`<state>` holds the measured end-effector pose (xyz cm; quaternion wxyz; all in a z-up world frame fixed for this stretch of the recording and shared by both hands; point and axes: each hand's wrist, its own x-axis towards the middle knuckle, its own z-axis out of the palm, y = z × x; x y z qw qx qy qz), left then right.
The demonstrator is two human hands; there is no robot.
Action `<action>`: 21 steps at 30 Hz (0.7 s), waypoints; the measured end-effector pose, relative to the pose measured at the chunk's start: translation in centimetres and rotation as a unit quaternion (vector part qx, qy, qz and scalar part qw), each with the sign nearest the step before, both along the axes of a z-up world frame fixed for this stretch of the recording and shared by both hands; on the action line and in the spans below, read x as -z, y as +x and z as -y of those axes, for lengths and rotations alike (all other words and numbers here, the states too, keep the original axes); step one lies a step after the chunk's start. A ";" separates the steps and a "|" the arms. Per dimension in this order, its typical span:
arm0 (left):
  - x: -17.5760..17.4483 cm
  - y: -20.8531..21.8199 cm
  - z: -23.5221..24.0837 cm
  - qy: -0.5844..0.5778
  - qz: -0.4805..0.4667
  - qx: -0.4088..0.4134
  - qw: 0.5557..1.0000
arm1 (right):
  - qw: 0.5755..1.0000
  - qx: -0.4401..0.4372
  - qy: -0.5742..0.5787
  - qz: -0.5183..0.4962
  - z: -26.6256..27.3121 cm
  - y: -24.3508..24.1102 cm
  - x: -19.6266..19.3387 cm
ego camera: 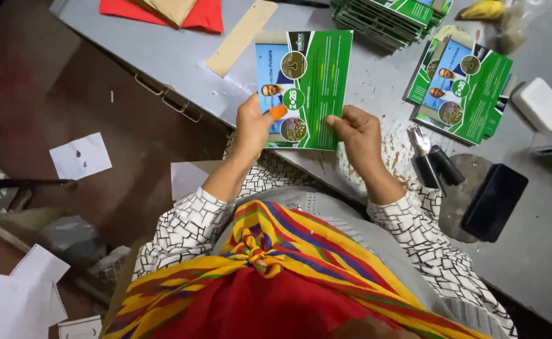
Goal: The person is inspecting printed calendars by flipping through the pages and then stacking them neatly on a production table.
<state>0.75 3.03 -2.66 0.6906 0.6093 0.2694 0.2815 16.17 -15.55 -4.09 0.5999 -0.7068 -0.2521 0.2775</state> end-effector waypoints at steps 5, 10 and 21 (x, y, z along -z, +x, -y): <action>0.3 -0.2 0.1 -0.062 0.075 0.014 0.995 | 0.995 -0.026 0.045 -0.081 0.5 -1.0 -2.6; 0.3 0.3 -0.7 -0.081 0.144 0.046 0.985 | 0.988 -0.036 0.082 -0.126 0.8 0.3 -0.4; 5.4 2.6 -1.1 -0.274 0.252 0.180 0.911 | 0.951 -0.011 0.254 -0.177 1.2 2.3 7.4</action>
